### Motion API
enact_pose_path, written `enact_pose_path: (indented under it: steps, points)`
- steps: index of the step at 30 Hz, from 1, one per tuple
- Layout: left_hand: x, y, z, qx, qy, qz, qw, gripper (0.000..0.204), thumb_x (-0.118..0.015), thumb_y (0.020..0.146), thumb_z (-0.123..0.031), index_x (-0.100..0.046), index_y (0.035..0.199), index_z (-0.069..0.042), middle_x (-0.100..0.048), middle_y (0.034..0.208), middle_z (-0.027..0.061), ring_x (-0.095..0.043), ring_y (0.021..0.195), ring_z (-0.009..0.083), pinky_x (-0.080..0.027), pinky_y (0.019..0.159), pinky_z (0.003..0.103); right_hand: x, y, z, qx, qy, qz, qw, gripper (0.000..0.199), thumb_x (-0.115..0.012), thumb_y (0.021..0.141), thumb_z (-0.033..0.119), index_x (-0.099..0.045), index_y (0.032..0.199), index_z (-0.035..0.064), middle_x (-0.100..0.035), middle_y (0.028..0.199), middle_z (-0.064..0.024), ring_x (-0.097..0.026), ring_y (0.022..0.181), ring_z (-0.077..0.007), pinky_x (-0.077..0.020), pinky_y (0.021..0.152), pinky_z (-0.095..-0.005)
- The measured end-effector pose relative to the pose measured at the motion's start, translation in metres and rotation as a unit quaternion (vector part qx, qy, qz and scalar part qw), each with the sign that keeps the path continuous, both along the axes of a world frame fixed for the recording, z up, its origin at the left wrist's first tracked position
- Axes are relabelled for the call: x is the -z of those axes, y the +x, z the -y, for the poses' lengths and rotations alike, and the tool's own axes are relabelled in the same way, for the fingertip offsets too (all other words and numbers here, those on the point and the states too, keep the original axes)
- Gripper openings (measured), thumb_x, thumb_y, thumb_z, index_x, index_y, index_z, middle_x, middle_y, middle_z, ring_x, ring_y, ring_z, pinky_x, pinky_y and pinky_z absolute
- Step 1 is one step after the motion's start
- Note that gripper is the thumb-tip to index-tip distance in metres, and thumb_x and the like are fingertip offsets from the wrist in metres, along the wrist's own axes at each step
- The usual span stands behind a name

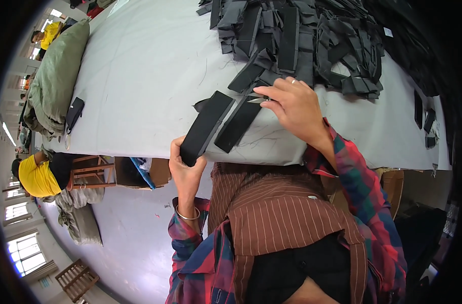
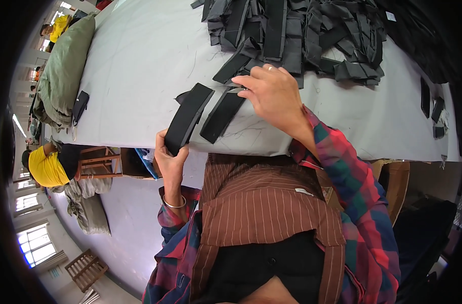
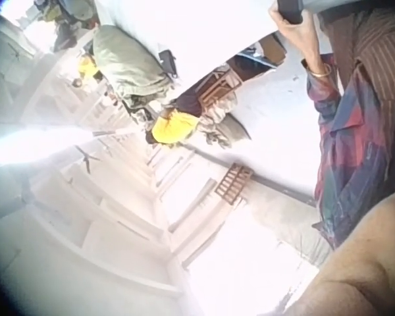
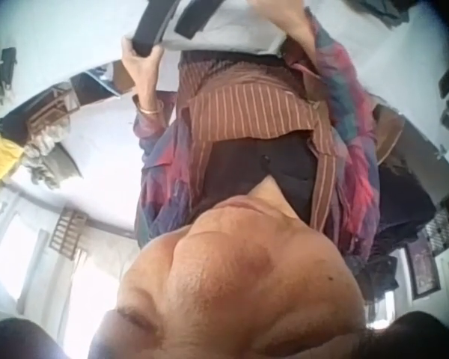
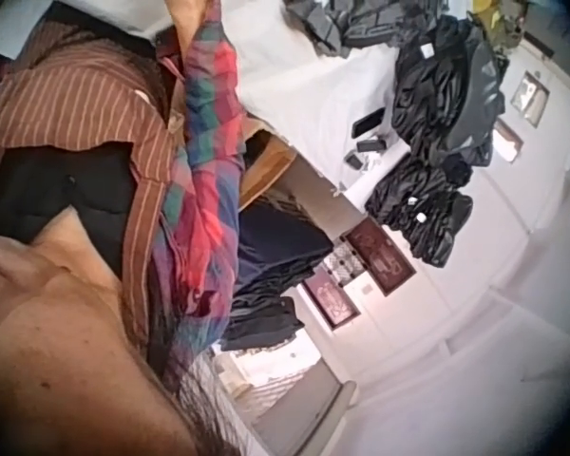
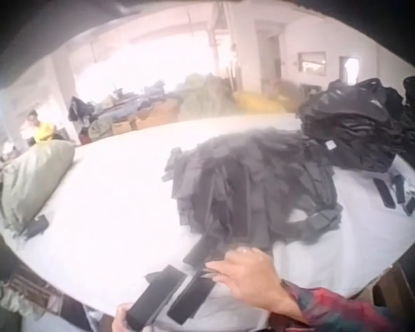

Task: Trim excess material from black fabric straps using snips.

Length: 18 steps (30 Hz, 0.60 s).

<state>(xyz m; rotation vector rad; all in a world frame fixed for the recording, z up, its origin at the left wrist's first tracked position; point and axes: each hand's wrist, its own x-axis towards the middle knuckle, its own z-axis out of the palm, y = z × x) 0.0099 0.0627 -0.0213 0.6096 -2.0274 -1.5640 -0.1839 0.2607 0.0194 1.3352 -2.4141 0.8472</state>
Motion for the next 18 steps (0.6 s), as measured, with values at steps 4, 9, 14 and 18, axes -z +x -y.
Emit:
enact_pose_path:
  steps: [4, 9, 14, 18]
  points:
    - [0.000, 0.004, 0.000, -0.002, 0.003, -0.002, 1.000, 0.035, -0.059, 0.069, 0.006, -0.053, 0.103, 0.001, -0.057, 0.095, 0.0017, -0.051, 0.087, 0.0078, -0.040, 0.084, 0.021, 0.007, 0.000, 0.018, -0.003, -0.006, -0.067, 0.998, 0.021, -0.070, 0.074, 0.020, -0.068, 0.094, 0.0135, -0.055, 0.074, -0.0014, -0.055, 0.077, -0.0204, -0.0402, 0.065, -0.0346]
    - [0.003, 0.004, -0.003, 0.005, 0.008, -0.017, 1.000, 0.035, -0.058, 0.069, 0.007, -0.053, 0.103, 0.000, -0.056, 0.095, 0.0028, -0.052, 0.088, 0.0087, -0.040, 0.085, 0.021, 0.021, -0.007, 0.044, -0.007, 0.094, -0.051, 0.994, 0.021, -0.070, 0.073, 0.015, -0.068, 0.093, 0.0121, -0.058, 0.077, -0.0034, -0.057, 0.080, -0.0230, -0.0420, 0.067, -0.0357]
    - [-0.009, 0.008, 0.000, 0.061, -0.029, -0.044, 0.997, 0.037, -0.054, 0.067, 0.009, -0.051, 0.102, -0.001, -0.054, 0.098, 0.0050, -0.051, 0.091, 0.0112, -0.040, 0.085, 0.023, 0.025, -0.022, 0.046, 0.049, 0.077, 0.038, 0.995, 0.017, -0.066, 0.077, 0.018, -0.070, 0.092, 0.0117, -0.065, 0.082, -0.0058, -0.062, 0.080, -0.0255, -0.0458, 0.067, -0.0360]
    - [-0.013, 0.008, 0.006, 0.061, 0.324, -0.200, 0.923, 0.032, -0.051, 0.076, 0.003, -0.048, 0.106, -0.007, -0.052, 0.107, 0.0113, -0.055, 0.090, 0.0227, -0.045, 0.086, 0.037, 0.015, -0.025, 0.026, 0.120, -0.053, 0.171, 0.977, 0.019, -0.063, 0.080, 0.024, -0.071, 0.094, 0.0145, -0.068, 0.087, -0.0053, -0.064, 0.080, -0.0264, -0.0486, 0.068, -0.0364]
